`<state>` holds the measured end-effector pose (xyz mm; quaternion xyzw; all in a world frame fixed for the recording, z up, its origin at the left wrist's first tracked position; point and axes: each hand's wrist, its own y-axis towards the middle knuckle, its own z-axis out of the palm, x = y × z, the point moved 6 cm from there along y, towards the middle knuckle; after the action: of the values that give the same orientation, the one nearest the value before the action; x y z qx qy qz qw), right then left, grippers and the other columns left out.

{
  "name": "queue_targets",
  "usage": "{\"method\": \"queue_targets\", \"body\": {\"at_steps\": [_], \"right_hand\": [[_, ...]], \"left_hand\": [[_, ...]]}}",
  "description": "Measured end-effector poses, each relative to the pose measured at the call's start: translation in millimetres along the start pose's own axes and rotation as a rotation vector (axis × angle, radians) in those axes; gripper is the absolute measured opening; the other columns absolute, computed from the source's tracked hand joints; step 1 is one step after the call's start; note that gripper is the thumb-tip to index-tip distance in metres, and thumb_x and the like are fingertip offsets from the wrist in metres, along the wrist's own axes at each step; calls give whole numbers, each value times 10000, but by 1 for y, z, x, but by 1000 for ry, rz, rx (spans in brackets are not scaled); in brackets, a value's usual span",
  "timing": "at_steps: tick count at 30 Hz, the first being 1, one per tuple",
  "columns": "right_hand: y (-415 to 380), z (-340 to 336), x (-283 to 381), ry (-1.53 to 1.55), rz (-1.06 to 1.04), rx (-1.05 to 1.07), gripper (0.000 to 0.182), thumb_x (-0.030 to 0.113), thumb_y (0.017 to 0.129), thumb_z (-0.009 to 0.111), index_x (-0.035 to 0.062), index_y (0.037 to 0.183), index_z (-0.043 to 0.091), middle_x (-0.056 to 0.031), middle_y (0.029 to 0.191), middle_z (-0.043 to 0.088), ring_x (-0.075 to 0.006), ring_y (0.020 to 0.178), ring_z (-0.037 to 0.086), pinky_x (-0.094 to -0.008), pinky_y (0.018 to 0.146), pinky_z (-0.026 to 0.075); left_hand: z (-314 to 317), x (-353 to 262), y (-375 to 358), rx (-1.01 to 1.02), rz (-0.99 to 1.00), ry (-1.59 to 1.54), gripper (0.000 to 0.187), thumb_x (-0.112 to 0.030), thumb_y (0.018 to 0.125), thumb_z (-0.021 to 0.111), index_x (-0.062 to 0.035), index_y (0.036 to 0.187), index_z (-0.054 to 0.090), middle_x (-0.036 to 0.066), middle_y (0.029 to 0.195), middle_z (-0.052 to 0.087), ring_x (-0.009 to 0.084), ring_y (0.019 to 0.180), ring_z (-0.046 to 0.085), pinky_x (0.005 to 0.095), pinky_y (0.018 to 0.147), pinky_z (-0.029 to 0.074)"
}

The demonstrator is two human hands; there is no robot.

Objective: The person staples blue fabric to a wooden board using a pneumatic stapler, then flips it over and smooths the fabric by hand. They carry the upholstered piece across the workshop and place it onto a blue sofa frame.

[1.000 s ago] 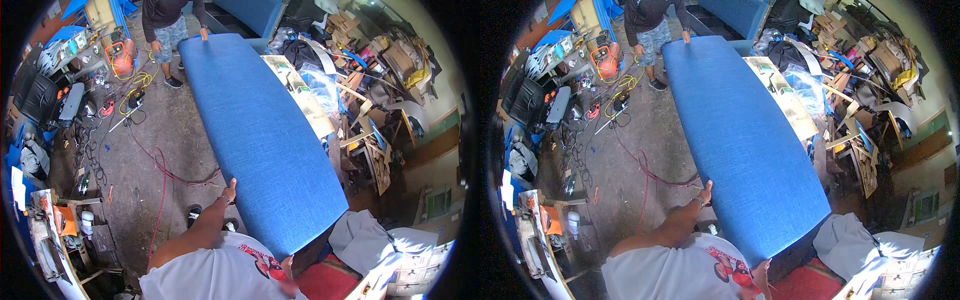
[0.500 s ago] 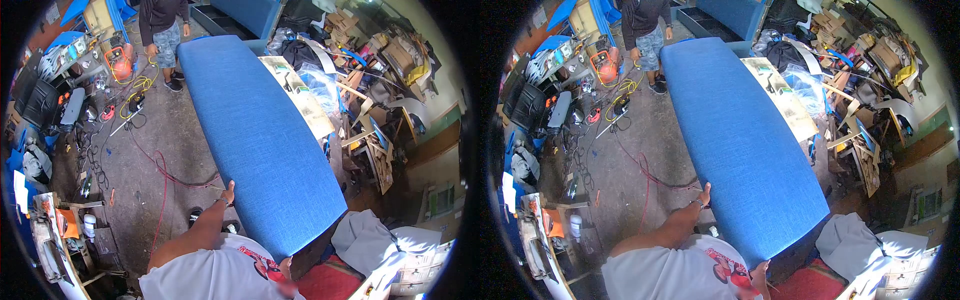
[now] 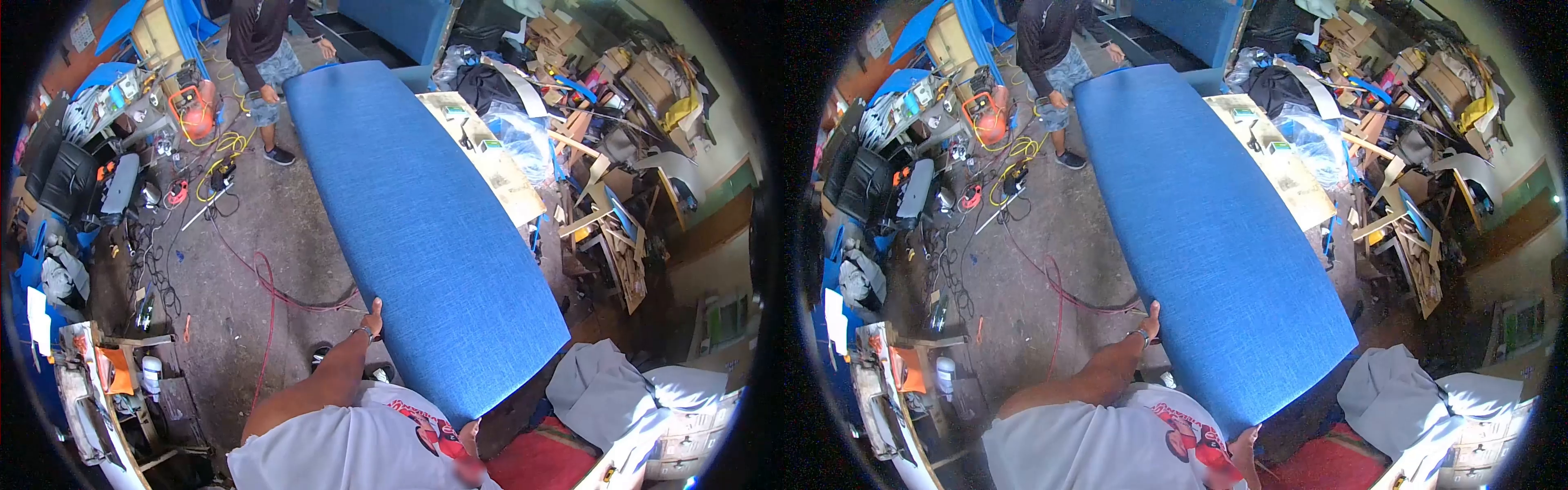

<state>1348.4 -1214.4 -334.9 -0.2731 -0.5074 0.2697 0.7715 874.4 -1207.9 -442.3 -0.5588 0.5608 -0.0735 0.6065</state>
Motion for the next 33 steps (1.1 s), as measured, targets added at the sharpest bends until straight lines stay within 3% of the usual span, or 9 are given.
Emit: {"method": "queue_targets", "body": {"at_steps": [12, 16, 19, 22, 25, 27, 29, 30, 33], "right_hand": [[8, -15, -2, -16, -14, 76, 1089, 915, 862, 346, 178, 1649, 190, -143, 1683, 243, -414, 1514, 269, -631, 1195, 259], [6, -24, -13, 132, -23, -26, 1174, 914, 764, 554, 179, 1630, 256, -116, 1663, 294, -387, 1487, 323, -573, 1186, 319], [7, -24, -25, 60, -31, 48, 987, 749, 859, 620, 163, 1594, 322, -149, 1560, 398, -394, 1397, 429, -612, 1111, 391], [-26, -3, -17, -10, -49, -72, 897, 680, 892, 635, 133, 1560, 392, -155, 1521, 443, -380, 1328, 499, -592, 1074, 435], [-26, 21, -10, -52, -132, 29, 872, 685, 944, 565, 103, 1568, 385, -160, 1523, 476, -374, 1317, 523, -525, 1092, 449], [-42, 28, 7, -757, -744, -110, 913, 599, 775, 759, 42, 1455, 509, -208, 1355, 585, -371, 1199, 608, -483, 1015, 510], [-69, 44, -7, -1474, -1334, -268, 962, 513, 607, 952, -20, 1342, 633, -256, 1187, 694, -368, 1080, 693, -440, 937, 572], [-61, 50, -7, -1271, -1169, -188, 943, 521, 641, 917, -14, 1357, 615, -251, 1207, 684, -371, 1091, 686, -450, 944, 566], [-46, 114, -22, -370, -222, -61, 889, 545, 744, 811, 3, 1403, 564, -239, 1265, 654, -379, 1125, 667, -480, 964, 549]], "left_hand": [[3, -4, -16, 58, -10, -203, 1310, -1006, 711, 432, 137, 1331, 596, 267, 1343, 638, 345, 1296, 593, 427, 1103, 427], [2, -3, -13, 140, -6, -290, 1308, -979, 689, 534, 136, 1374, 557, 232, 1378, 626, 321, 1304, 582, 425, 1100, 431], [-5, -26, -45, 180, -29, -354, 1297, -956, 691, 576, 121, 1412, 524, 201, 1405, 616, 302, 1302, 582, 418, 1095, 435], [-22, -43, -73, 217, -121, -358, 1148, -894, 745, 614, -46, 1506, 471, 167, 1444, 583, 290, 1319, 556, 506, 1040, 460], [-48, -42, -41, 65, 48, -342, 1147, -868, 718, 670, 24, 1428, 544, 174, 1392, 621, 311, 1257, 599, 465, 1033, 484], [-70, -73, -39, -13, 327, -541, 1086, -764, 710, 780, 98, 1338, 574, 207, 1305, 659, 336, 1181, 643, 458, 1010, 507], [-99, -89, -31, -104, 216, -613, 1054, -690, 712, 829, 125, 1319, 546, 238, 1279, 660, 337, 1172, 649, 444, 1011, 509], [-121, -96, -29, -159, 164, -648, 1041, -653, 713, 853, 138, 1310, 532, 253, 1267, 660, 338, 1167, 652, 437, 1011, 510], [-194, -147, -65, -311, 471, -605, 1093, -605, 711, 874, 151, 1362, 427, 302, 1284, 624, 356, 1179, 641, 447, 1021, 504]]}}
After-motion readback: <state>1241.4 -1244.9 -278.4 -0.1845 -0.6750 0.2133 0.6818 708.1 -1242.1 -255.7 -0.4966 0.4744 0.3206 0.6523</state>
